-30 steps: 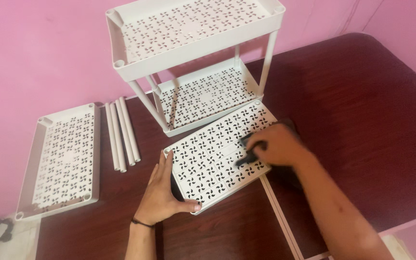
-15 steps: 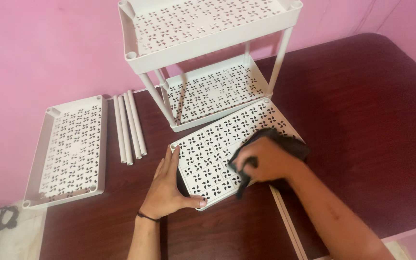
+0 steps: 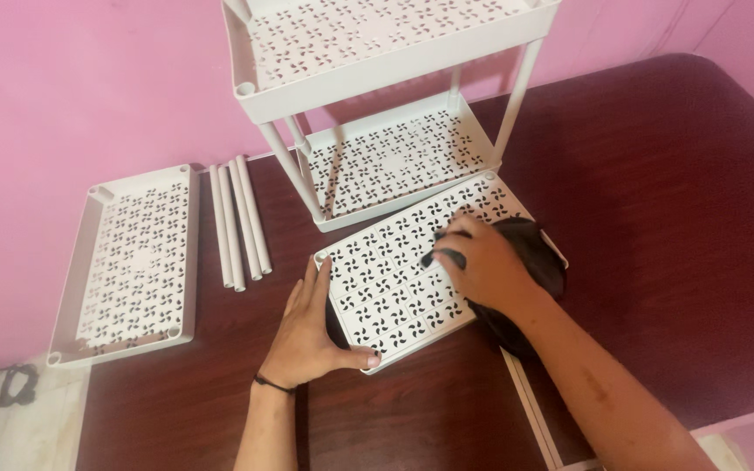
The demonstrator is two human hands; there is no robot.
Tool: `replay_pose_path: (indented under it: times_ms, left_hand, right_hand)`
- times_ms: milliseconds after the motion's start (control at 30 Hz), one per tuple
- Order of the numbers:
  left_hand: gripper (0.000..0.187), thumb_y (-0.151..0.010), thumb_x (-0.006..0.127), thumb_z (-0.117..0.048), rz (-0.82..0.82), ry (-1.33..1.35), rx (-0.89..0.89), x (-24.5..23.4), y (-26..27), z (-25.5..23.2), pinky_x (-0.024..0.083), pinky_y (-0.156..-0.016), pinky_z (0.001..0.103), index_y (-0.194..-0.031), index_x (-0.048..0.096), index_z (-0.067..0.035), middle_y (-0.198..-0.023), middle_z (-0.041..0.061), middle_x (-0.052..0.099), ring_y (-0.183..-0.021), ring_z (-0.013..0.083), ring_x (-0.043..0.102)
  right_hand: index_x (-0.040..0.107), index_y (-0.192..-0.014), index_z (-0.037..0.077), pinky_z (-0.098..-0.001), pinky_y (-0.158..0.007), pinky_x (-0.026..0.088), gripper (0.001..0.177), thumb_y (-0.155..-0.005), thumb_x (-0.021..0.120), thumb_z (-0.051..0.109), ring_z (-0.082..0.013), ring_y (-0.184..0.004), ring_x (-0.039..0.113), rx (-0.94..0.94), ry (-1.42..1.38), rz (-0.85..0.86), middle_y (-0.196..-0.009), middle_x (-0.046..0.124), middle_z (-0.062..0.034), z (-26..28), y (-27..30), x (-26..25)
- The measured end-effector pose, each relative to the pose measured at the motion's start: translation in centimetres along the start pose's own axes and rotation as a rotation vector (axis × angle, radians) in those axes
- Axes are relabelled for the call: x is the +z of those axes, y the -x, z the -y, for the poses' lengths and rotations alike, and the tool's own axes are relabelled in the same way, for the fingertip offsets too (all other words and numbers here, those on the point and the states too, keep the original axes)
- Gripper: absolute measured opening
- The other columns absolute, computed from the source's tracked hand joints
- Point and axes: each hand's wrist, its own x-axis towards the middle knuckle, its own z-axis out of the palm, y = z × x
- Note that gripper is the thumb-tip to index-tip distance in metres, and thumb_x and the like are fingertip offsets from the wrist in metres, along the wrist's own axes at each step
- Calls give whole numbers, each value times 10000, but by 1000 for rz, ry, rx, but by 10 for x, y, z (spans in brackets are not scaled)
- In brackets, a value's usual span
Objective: The person wipes white perforated plastic shelves with a cloth, then inserts white cylindrical legs into the shelf corners. The person handles multiple shelf trays and leg pieces on a wooden table.
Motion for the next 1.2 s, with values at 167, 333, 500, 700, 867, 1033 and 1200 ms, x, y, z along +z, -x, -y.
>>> replay_pose_path:
  times_ms: [167, 333, 500, 700, 867, 1033, 1200]
  left_hand:
    - [1625, -336, 994, -560, -48, 18, 132, 1, 1, 6, 144, -1252, 543, -1598, 133, -3, -1671, 280, 111, -1561, 444, 141]
    - [1636, -309, 995, -553, -8, -5, 29, 3, 1, 5, 173, -1229, 533, -1601, 130, -44, -1689, 239, 94, -1537, 472, 110]
    - [1644, -305, 994, -561, 4, -6, 6, 2, -1, 3, 167, -1226, 540, -1609, 130, -55, -1689, 237, 79, -1541, 473, 92]
    - [1629, -324, 987, -573, -22, -11, 42, 3, 1, 3, 159, -1233, 524, -1601, 134, -30, -1688, 251, 90, -1539, 466, 107]
    - [1626, -355, 982, -589, -43, 5, 121, 3, 1, 7, 113, -1249, 516, -1585, 127, 42, -1671, 300, 92, -1556, 443, 110]
    - [1629, -348, 987, -577, -36, 17, 118, 3, 2, 6, 87, -1250, 517, -1582, 125, 47, -1666, 306, 89, -1565, 435, 86]
    - [1649, -336, 977, -588, -22, 13, 104, 4, 0, 6, 83, -1249, 521, -1590, 108, 37, -1665, 310, 91, -1558, 432, 91]
  right_hand:
    - [707, -851, 43, -366, -855, 555, 46, -837, 742, 69, -236, -891, 660, -253, 66, -114, -915, 615, -63, 0, -3, -2]
    - [665, -769, 25, -382, -765, 552, 145, -765, 789, 100, -239, -807, 656, 23, -3, -70, -886, 628, -71, 5, -4, 8]
    - [665, -684, 33, -384, -734, 535, 157, -753, 782, 113, -249, -790, 641, -34, -127, -50, -803, 633, -70, 5, -13, 15]
    - [705, -706, 42, -416, -796, 498, 166, -807, 794, 140, -249, -823, 592, -93, 35, -90, -787, 609, -90, 9, -10, 16]
    - [713, -747, 68, -410, -841, 469, 102, -836, 750, 99, -230, -862, 578, -257, -17, -57, -799, 608, -64, 11, -6, 23]
    - [662, -711, 73, -400, -823, 475, 146, -806, 766, 111, -227, -888, 583, -119, 19, -87, -837, 615, -55, 3, -12, 10]
    - [640, -634, 67, -380, -795, 515, 164, -754, 751, 79, -231, -850, 587, -64, 27, 61, -778, 610, -46, 9, -11, 10]
